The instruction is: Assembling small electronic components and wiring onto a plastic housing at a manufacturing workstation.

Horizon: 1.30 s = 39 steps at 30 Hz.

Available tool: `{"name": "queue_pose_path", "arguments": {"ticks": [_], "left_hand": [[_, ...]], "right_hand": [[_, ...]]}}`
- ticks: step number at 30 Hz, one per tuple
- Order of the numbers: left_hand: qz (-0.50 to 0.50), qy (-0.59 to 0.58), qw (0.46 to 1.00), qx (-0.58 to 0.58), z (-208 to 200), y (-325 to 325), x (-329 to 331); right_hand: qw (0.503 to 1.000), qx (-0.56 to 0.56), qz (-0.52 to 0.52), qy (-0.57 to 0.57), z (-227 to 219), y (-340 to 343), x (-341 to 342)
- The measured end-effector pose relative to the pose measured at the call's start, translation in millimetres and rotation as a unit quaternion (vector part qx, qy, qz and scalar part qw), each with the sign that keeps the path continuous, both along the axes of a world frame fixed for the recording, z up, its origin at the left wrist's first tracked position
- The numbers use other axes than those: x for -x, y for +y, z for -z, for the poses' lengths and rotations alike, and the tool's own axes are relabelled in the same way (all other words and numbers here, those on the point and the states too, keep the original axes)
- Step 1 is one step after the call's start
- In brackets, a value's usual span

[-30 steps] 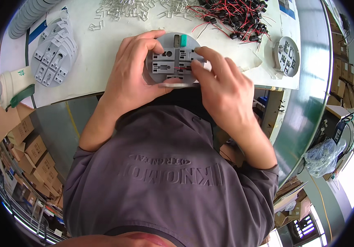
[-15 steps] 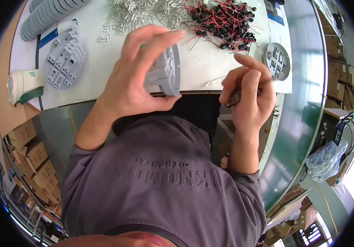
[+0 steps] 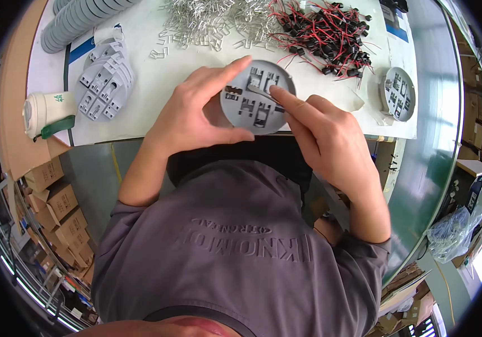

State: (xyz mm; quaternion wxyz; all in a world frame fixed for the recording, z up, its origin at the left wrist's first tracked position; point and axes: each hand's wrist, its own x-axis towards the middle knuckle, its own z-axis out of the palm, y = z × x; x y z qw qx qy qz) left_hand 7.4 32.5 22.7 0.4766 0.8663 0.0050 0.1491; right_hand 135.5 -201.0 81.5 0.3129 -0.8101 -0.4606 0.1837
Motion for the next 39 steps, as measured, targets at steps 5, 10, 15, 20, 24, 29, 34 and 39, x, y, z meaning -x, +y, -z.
{"name": "queue_pose_path", "arguments": {"ticks": [5, 10, 15, 20, 24, 29, 34, 39], "left_hand": [[-0.006, -0.02, 1.0, -0.022, 11, -2, -3], [-0.01, -0.045, 0.999, -0.013, 17, -4, -6], [-0.011, -0.043, 0.999, -0.018, 14, -4, -5], [-0.009, -0.036, 0.999, -0.018, 15, -4, -5], [-0.009, -0.036, 0.999, -0.02, 16, -4, -5], [-0.008, -0.039, 0.999, -0.024, 17, -4, -5], [-0.011, -0.046, 0.999, -0.025, 19, -6, -6], [-0.011, -0.043, 0.999, -0.019, 17, -6, -6]], "right_hand": [[0.989, 0.097, -0.051, -0.104, -5, 8, 0], [0.98, 0.115, -0.05, -0.153, 1, 14, 3], [0.982, 0.099, -0.05, -0.151, 6, 14, 3], [0.981, 0.083, -0.071, -0.157, 9, 14, -1], [0.982, 0.074, -0.089, -0.152, 11, 15, -8], [0.982, 0.062, -0.115, -0.136, 11, 16, -16], [0.968, 0.098, -0.128, -0.192, -2, 23, -9], [0.956, 0.13, -0.124, -0.233, -8, 27, -3]]}}
